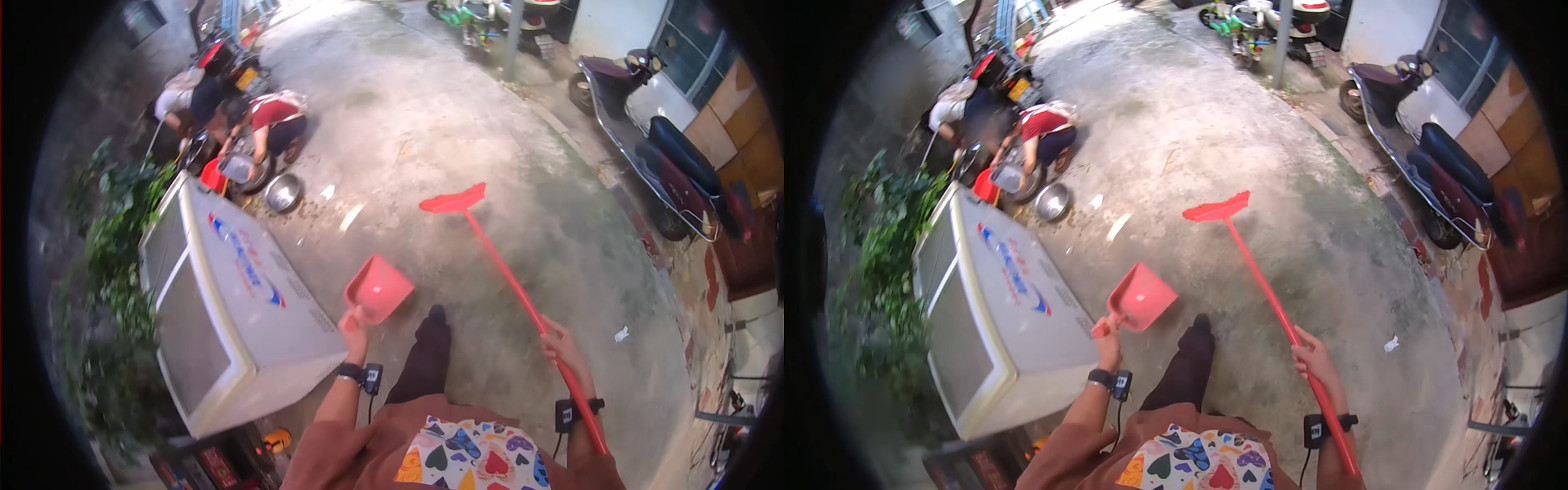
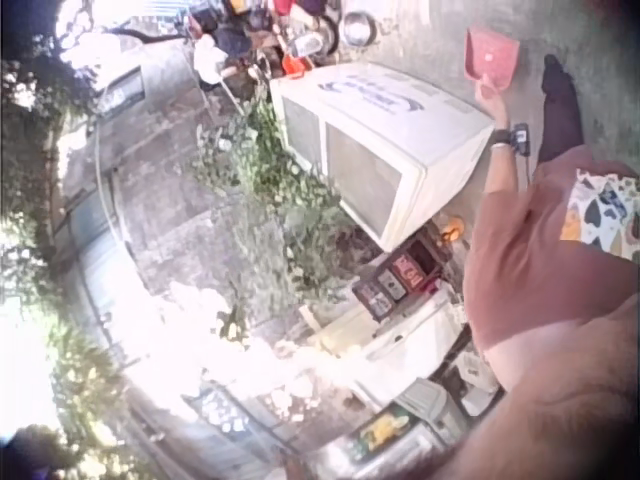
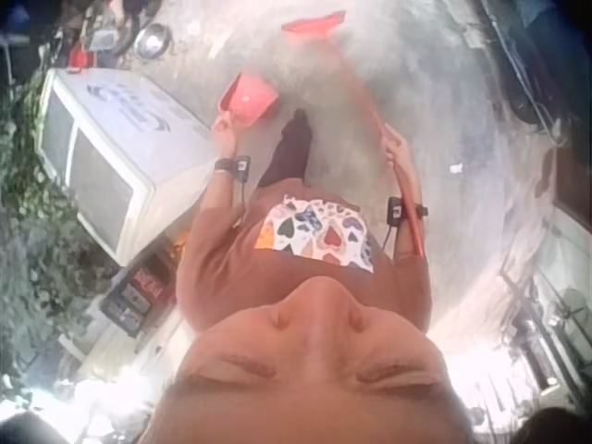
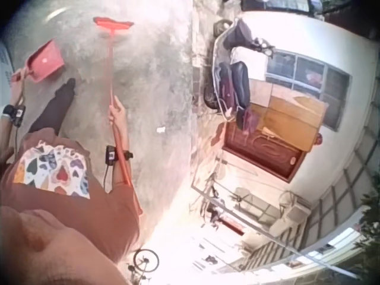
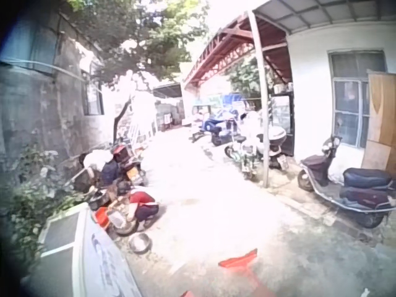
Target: The person walks into a room carrying a broom and a dustpan and sweeps the floor. They move chairs and a table by hand to sweep the floor underneath them.
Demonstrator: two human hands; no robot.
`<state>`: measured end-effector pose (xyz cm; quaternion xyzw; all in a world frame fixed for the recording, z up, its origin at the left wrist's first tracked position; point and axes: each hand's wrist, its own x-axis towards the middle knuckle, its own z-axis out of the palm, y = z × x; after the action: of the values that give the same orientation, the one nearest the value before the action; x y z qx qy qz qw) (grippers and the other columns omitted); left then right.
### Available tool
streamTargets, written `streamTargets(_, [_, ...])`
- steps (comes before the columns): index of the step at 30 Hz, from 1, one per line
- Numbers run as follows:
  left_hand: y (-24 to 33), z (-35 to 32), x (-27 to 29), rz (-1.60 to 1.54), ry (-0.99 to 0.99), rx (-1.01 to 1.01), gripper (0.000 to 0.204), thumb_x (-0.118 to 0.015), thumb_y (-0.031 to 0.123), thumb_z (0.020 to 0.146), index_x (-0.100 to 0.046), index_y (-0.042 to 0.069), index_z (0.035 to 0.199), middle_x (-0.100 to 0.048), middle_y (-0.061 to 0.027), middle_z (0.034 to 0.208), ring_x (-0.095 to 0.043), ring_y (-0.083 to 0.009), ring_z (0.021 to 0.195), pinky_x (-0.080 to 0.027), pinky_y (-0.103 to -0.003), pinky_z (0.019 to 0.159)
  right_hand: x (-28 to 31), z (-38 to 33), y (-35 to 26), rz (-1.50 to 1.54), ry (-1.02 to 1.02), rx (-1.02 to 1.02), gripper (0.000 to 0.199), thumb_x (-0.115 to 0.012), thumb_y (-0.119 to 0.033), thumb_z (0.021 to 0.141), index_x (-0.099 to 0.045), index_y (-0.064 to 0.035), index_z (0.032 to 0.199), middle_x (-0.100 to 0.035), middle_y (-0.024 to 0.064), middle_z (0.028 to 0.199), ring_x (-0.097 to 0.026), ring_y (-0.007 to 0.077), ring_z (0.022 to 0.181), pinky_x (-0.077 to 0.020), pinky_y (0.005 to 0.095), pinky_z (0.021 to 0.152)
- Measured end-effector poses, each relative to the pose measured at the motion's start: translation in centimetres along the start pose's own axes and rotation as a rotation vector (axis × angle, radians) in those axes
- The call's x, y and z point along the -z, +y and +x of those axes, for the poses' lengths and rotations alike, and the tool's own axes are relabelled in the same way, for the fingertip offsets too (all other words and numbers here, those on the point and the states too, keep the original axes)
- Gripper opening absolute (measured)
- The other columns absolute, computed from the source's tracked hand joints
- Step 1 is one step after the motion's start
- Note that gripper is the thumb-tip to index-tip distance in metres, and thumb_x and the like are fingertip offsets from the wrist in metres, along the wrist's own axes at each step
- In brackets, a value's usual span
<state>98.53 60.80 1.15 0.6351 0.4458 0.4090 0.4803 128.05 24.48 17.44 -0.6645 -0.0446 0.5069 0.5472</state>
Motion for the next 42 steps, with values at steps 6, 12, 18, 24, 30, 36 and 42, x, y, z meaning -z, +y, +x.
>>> streamTargets(6, [3.2,13.8,-4.4,0.107,0.032,0.077,0.033,-0.056,0.015,0.088,-0.045,0.005,0.058,-0.050,0.0001,0.061,-0.046,-0.0083,0.058,-0.041,-0.027,0.056,8.2,17.6,0.4,0.465,0.098,-0.244,0.049,-0.050,-0.013,0.089,-0.036,-0.0137,0.136,-0.045,-0.0026,0.063,-0.038,0.0031,0.043,-0.0334,0.0181,0.034])
streamTargets(12, [2.6,28.7,-8.1,0.153,0.133,0.183,0.034,-0.054,0.010,0.087,-0.039,0.004,0.057,-0.046,-0.0026,0.056,-0.046,-0.0098,0.052,-0.042,-0.027,0.051,7.6,20.1,-6.8,0.346,0.131,-0.355,0.033,-0.049,-0.013,0.090,-0.043,-0.0141,0.122,-0.044,-0.0034,0.063,-0.037,0.0021,0.042,-0.0336,0.0171,0.035])
streamTargets(18, [0.5,42.0,-14.9,0.263,0.070,0.266,0.037,-0.054,0.010,0.087,-0.034,0.006,0.056,-0.044,-0.0019,0.055,-0.042,-0.0091,0.051,-0.038,-0.026,0.049,10.1,26.2,-13.4,0.828,0.197,-0.473,0.022,-0.049,-0.012,0.090,-0.044,-0.0112,0.112,-0.044,-0.0026,0.063,-0.038,0.0025,0.042,-0.0325,0.0183,0.032])
streamTargets(24, [1.1,54.6,-19.2,0.324,0.171,0.371,0.033,-0.056,0.013,0.085,-0.036,0.006,0.060,-0.042,-0.0013,0.056,-0.039,-0.0100,0.051,-0.036,-0.028,0.047,8.7,36.5,-36.9,0.468,0.104,-0.462,0.015,-0.050,-0.014,0.090,-0.045,-0.0097,0.104,-0.043,-0.0028,0.062,-0.037,0.0021,0.040,-0.0301,0.0182,0.030])
streamTargets(30, [1.8,67.1,-24.2,0.216,0.297,0.458,0.027,-0.056,0.014,0.086,-0.041,0.003,0.066,-0.049,-0.0056,0.056,-0.048,-0.0140,0.048,-0.041,-0.030,0.045,6.7,54.9,-57.7,0.415,0.101,-0.206,0.025,-0.051,-0.017,0.090,-0.045,-0.0088,0.113,-0.043,-0.0034,0.064,-0.036,0.0012,0.039,-0.0279,0.0165,0.030])
streamTargets(36, [0.2,81.0,-28.5,0.354,0.437,0.604,0.022,-0.055,0.019,0.087,-0.050,-0.002,0.080,-0.055,-0.0102,0.061,-0.054,-0.0174,0.050,-0.046,-0.032,0.048,3.1,78.6,-71.5,0.666,-0.004,0.066,0.048,-0.043,-0.011,0.094,-0.028,-0.0140,0.139,-0.048,0.0019,0.083,-0.034,-0.0002,0.045,-0.0280,0.0114,0.033])
streamTargets(42, [3.7,102.0,-32.6,0.324,0.447,0.433,0.024,-0.057,0.021,0.087,-0.048,0.000,0.078,-0.054,-0.0089,0.065,-0.055,-0.0177,0.053,-0.047,-0.033,0.049,6.0,107.4,-65.2,1.297,-0.232,-0.210,0.014,-0.045,-0.015,0.094,-0.048,-0.0087,0.106,-0.047,-0.0009,0.067,-0.036,0.0022,0.041,-0.0305,0.0148,0.031])
